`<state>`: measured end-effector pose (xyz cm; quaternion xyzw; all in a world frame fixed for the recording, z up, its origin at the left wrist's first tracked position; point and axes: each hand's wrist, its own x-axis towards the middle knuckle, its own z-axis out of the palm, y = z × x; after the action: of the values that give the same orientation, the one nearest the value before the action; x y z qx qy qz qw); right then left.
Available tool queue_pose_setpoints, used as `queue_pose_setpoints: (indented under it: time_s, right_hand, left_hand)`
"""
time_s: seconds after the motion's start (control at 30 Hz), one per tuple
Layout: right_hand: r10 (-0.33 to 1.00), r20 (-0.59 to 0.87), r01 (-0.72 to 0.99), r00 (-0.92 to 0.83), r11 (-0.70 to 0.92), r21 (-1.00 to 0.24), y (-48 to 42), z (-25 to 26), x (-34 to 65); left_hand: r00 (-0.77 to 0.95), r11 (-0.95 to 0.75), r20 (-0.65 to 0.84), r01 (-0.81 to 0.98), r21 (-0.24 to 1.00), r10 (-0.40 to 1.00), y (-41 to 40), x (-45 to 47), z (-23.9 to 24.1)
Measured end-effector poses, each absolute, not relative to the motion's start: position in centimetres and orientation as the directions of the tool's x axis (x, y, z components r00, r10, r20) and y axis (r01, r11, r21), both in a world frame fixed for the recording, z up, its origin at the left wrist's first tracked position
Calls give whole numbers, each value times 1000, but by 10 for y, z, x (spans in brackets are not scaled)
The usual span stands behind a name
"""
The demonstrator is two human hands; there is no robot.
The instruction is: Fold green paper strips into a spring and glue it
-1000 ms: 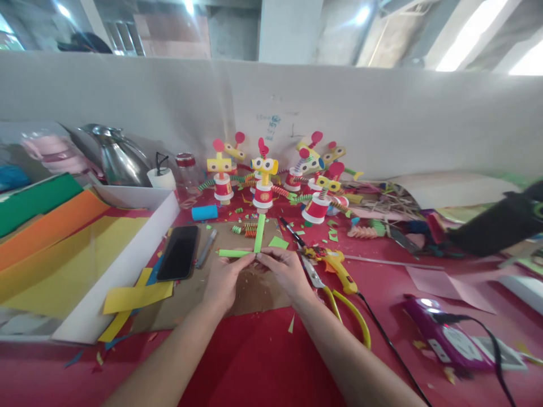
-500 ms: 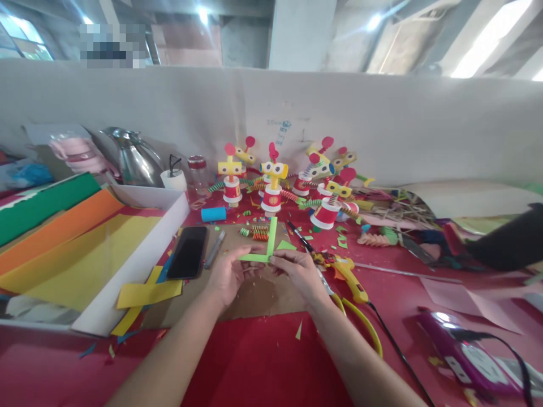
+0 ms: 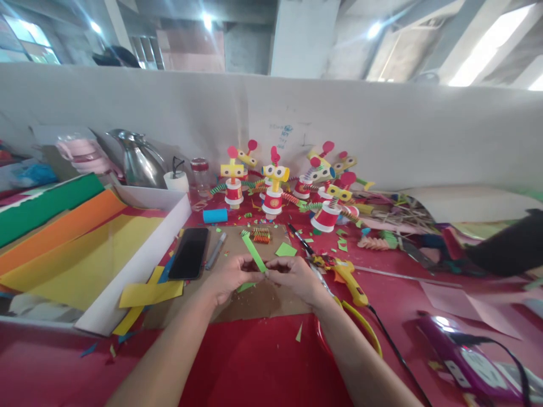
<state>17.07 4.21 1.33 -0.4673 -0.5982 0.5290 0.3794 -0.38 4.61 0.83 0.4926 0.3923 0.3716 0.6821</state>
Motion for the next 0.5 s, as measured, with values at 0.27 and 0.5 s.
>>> queue_pose_setpoints:
  time_s: [0.27, 0.5]
  right_hand:
    - [942, -54, 170, -332, 3, -985, 44, 13, 176]
    - [985, -67, -178, -162, -95, -979, 41, 12, 163]
  left_hand:
    - [386, 386, -287, -208, 899, 877, 45, -4, 8]
    - [238, 312, -233, -394, 864, 943, 46, 6, 3]
